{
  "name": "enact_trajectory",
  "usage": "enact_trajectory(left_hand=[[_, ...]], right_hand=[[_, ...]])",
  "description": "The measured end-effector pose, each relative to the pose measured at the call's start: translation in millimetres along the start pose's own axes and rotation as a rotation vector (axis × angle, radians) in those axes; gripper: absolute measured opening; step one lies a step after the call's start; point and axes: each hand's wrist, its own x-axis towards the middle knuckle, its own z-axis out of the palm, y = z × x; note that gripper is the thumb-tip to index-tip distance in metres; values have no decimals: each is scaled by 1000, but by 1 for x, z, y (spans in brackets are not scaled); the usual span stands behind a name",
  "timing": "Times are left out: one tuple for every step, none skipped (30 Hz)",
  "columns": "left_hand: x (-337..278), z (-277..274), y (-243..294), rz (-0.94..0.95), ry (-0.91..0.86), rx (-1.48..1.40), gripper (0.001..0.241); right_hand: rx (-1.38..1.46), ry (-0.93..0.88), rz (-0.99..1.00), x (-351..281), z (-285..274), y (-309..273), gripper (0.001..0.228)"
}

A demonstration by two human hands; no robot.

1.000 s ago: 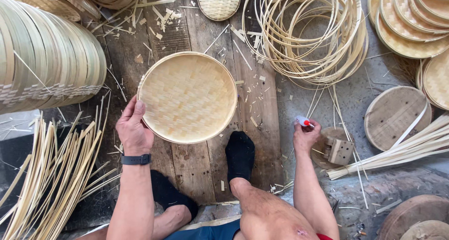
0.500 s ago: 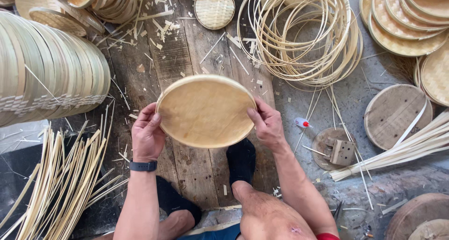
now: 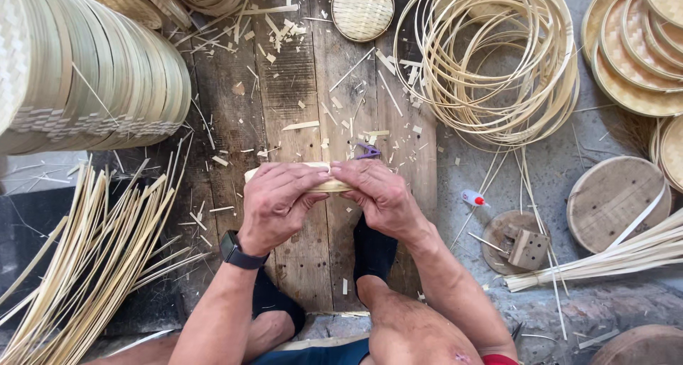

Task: The person fits woven bamboo discs into wooden frames and secures them by applying glue and attaching small metal clips around the rim.

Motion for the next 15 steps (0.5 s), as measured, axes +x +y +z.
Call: enact_trajectory(left_hand=[[-3,1,-1,-22,26,-3,28],[-5,2,-2,-39,49,-11,25],[-5,1,-2,-60,67,-9,23],[-2,2,-2,-72,84,-17,21],[-1,1,1,-85,100,-26,19],[2,1,4,-72,77,-15,21],[6,0,7,-59,54,-4,22],[11,-1,8,-41,37,7,23],[15,-4,8,16,-5,67,25],[18,-7,8,65,-45,133,29],[20,-9,6,109,48,174,43],[20,-11,3,146,143,217,59],[17,-16,1,70,202,178,59],[10,-30,-2,-11,260,143,59],[4,-44,-7,-96,324,108,58]], right_hand=[[-21,51,-16,1,5,1,43],[-47,107,-31,2,12,2,44],[-74,163,-45,3,16,3,46],[-82,160,-19,3,17,4,46],[-89,157,7,1,18,4,46],[-106,166,33,-2,17,6,46],[-67,153,30,-5,15,7,43],[-33,140,22,-8,12,9,40],[1,126,14,-11,8,12,37],[-12,157,57,-16,3,15,34],[-24,189,99,-22,-2,19,31],[-30,219,140,-27,-8,23,28],[25,281,352,-31,-21,32,28],[90,340,563,-36,-39,42,30],[114,467,600,-42,-62,51,27]])
